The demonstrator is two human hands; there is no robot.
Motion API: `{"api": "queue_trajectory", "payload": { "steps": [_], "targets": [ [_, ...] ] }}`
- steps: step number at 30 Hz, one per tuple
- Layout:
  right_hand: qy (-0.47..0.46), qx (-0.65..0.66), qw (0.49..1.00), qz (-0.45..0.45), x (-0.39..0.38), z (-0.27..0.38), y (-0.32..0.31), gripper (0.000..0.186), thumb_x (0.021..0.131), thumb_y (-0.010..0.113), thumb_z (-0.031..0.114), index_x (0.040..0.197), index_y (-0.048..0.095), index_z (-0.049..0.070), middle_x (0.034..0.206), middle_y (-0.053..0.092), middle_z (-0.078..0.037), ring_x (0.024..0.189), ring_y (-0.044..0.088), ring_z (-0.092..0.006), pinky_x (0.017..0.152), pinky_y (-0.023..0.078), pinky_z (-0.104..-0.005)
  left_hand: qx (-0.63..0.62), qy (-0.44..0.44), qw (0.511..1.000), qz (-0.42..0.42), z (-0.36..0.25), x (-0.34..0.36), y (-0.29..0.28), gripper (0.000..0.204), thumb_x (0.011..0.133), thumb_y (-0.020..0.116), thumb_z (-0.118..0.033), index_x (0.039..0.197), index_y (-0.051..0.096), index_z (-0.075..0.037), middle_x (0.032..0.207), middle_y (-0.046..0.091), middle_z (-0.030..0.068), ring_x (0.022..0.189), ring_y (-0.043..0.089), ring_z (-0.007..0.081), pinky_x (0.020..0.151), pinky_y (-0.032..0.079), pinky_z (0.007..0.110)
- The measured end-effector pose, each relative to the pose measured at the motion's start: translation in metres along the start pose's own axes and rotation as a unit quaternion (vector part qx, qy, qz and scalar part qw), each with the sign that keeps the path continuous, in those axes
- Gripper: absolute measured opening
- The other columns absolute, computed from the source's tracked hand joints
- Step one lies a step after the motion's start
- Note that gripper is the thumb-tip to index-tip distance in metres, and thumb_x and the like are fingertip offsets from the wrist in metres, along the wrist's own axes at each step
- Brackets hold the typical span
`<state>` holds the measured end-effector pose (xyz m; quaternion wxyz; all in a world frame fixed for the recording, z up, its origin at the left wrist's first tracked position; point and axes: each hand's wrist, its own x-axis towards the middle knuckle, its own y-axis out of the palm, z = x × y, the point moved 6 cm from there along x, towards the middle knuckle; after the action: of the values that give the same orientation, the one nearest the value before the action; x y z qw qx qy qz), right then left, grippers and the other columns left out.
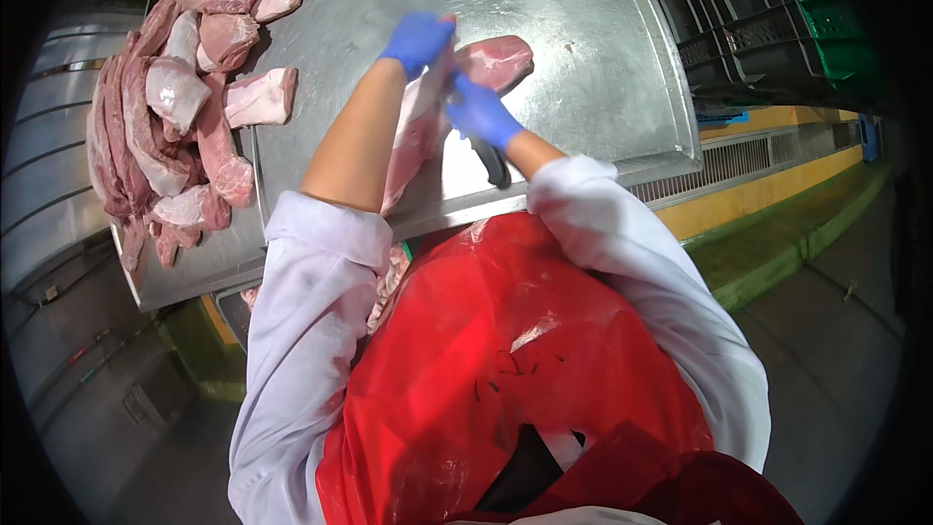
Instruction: The person uses a knife to trim fat from large pieces of raw meat on a stainless steel table. They repeatedly cut and separate the fat, placing the trimmed pieces into a green crate while discarding the fat into a bin.
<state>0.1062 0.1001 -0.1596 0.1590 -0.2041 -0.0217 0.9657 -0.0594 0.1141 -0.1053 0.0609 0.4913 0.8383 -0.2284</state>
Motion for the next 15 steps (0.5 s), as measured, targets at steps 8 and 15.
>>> {"api": "queue_trajectory", "payload": {
  "steps": [8,15],
  "targets": [
    [-0.021,-0.046,0.999,0.0,-0.024,-0.006,0.028,0.081,0.093,0.056,0.018,0.161,0.011,0.021,0.08,0.067,-0.017,0.06,0.066,-0.0254,0.06,0.058,-0.037,-0.162,-0.012,0.987,-0.01,-0.005,-0.029,-0.028,0.01,0.089,0.06,-0.009,0.081,0.059,-0.005,0.072,0.055,0.0016,0.061,0.051,0.009,0.054,0.039,0.023],
    [-0.002,-0.04,0.998,0.049,-0.103,-0.022,0.058,0.082,0.088,0.056,0.012,0.16,0.019,0.024,0.074,0.068,-0.014,0.056,0.066,-0.0233,0.063,0.058,-0.0386,-0.132,0.175,0.975,-0.044,0.014,-0.028,-0.086,0.007,0.091,0.061,-0.008,0.085,0.059,-0.005,0.074,0.055,0.0016,0.062,0.051,0.0099,0.057,0.042,0.024]
  ]
}}
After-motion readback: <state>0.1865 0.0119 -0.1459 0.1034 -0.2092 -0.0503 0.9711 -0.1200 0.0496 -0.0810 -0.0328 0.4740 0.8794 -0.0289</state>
